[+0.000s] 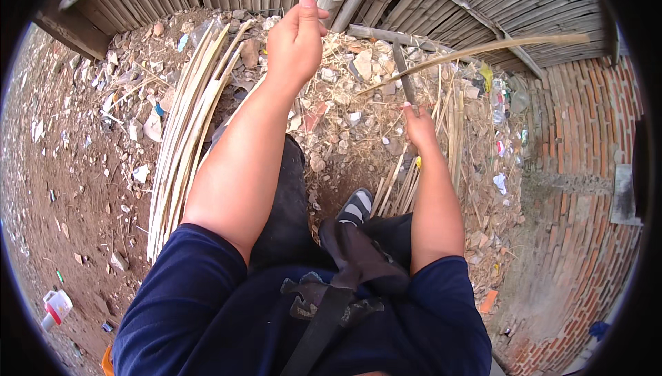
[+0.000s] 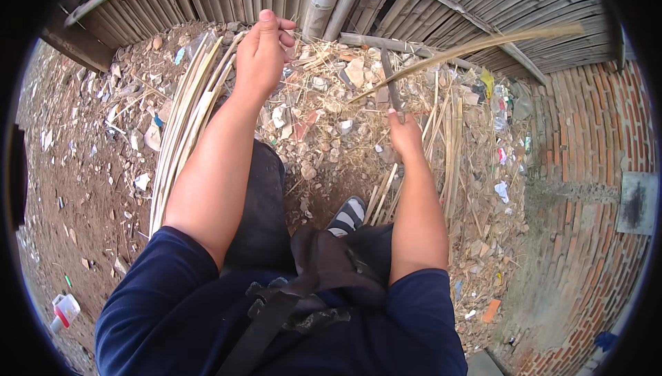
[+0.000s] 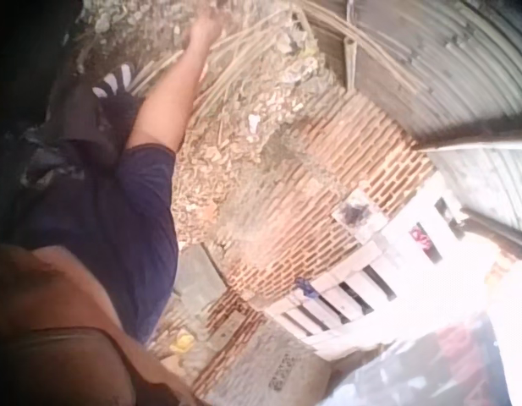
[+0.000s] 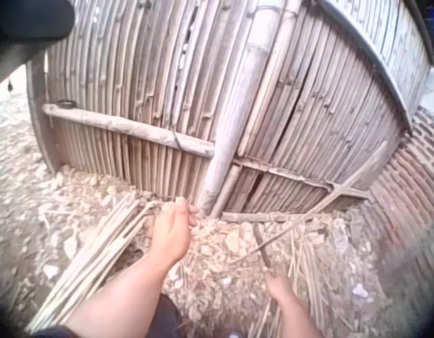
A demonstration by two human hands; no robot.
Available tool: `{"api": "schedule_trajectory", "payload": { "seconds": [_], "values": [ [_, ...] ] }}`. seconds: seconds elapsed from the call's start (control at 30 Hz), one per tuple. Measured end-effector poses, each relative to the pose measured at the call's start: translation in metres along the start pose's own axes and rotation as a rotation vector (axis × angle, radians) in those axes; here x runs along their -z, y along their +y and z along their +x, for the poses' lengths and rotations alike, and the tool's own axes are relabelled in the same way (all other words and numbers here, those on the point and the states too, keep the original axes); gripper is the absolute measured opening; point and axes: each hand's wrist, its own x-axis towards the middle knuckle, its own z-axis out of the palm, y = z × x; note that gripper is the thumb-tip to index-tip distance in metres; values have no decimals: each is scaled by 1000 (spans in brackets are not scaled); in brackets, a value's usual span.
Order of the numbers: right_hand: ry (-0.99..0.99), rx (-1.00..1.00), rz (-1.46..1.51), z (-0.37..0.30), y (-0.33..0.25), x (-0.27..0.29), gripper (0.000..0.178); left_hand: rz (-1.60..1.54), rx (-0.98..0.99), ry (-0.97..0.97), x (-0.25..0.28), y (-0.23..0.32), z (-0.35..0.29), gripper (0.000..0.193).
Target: The person uses a machete to strip the outer layer and thin down several bamboo strips, holding the strips in their left hand while scraping with the machete in their right hand.
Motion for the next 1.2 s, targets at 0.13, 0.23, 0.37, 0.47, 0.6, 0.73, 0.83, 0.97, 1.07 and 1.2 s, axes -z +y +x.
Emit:
{"api": "schedule_trajectory", "payload": {
  "seconds": [0.13, 0.23, 0.37, 0.47, 0.6, 0.73, 0.83, 0.97, 1.07, 1.2],
  "values": [
    [-95, 7, 316, -8, -16, 8, 31, -13, 17, 15, 1, 0, 4, 62],
    [-16, 34, 400, -30, -48, 28, 22, 1, -3, 5, -2, -2, 2, 64],
    [191, 200, 444, -56, -93, 74, 34, -21, 7, 13, 1, -1, 3, 65],
    [165, 113, 394, -49, -82, 77, 47, -10, 3, -2, 2, -2, 4, 67],
    [-203, -217, 59, -29, -20, 0, 50, 20, 1, -38, 1, -4, 3, 70],
    [-133, -104, 190, -16, -10, -27, 49, -3, 2, -7, -5, -1, 2, 65],
    [-160, -22, 218, -24, -27, -21, 46, -2, 40, -12, 2, -1, 4, 64],
    [-14, 83, 220, -35, -65, 17, 51, -10, 32, 2, 1, -4, 6, 64],
    [136, 139, 372, -48, -96, 44, 50, 14, 17, -24, -1, -1, 2, 66],
    [179, 96, 368, -40, -85, 36, 54, 16, 2, -43, 2, -6, 4, 70]
  ]
}}
